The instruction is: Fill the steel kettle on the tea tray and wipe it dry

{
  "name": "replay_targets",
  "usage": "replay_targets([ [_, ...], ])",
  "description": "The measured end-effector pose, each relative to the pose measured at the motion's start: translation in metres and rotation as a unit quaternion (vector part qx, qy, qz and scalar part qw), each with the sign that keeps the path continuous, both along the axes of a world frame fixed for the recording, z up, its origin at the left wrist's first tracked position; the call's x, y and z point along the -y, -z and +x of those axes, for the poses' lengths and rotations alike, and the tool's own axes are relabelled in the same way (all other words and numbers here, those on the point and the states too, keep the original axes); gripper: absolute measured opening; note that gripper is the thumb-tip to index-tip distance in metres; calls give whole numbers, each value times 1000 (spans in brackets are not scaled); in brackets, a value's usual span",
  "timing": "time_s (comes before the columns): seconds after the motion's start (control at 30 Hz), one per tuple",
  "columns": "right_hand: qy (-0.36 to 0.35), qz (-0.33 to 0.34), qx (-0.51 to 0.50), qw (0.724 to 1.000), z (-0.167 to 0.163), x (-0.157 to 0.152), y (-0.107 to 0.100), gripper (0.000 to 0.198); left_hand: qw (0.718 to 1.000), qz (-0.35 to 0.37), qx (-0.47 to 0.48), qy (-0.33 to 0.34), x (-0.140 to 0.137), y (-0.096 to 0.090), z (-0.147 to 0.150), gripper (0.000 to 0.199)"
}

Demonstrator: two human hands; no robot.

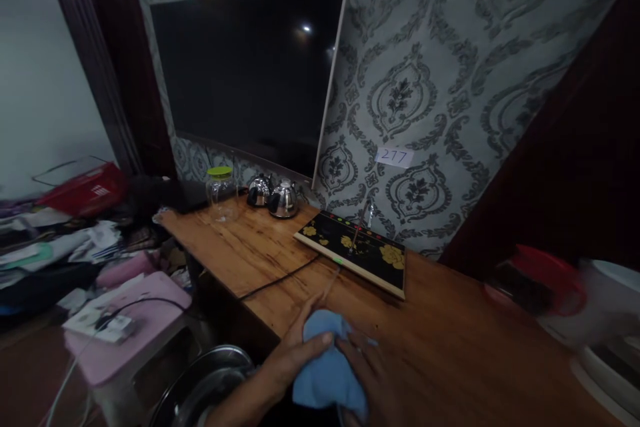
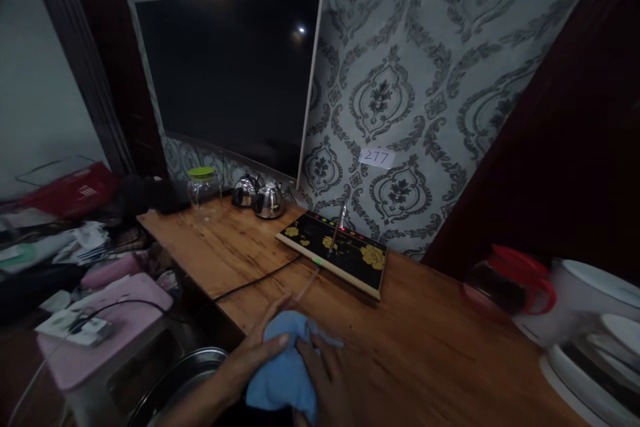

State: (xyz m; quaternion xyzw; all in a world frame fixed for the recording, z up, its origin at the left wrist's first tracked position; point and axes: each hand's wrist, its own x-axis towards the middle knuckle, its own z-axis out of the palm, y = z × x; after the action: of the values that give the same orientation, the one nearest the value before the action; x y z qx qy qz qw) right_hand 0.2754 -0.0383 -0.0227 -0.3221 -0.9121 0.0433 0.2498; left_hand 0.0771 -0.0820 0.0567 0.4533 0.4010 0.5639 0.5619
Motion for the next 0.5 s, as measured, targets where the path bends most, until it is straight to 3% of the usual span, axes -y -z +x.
replay_targets([
  [0.07,-21,-1,-12,1000,-19,-3,-19,81,989,-59,118,60,4,-8,-3,60],
  [0.17,-38,12,-47,998,-48,-3,-44,82,974,-97,188,85,6,-15,-7,50],
  [0.33,-74,22,-79,994,-70,-9,-65,88,978,-66,188,-67,-2,-21,-28,48],
  [0.43,-30,16,-81,996,-57,-18,-60,88,973,-51,143,-175,-12,-35,-54,48],
  [0.5,23,4,-78,997,-41,-25,-51,72,965,-31,114,-234,-24,-48,-77,48],
])
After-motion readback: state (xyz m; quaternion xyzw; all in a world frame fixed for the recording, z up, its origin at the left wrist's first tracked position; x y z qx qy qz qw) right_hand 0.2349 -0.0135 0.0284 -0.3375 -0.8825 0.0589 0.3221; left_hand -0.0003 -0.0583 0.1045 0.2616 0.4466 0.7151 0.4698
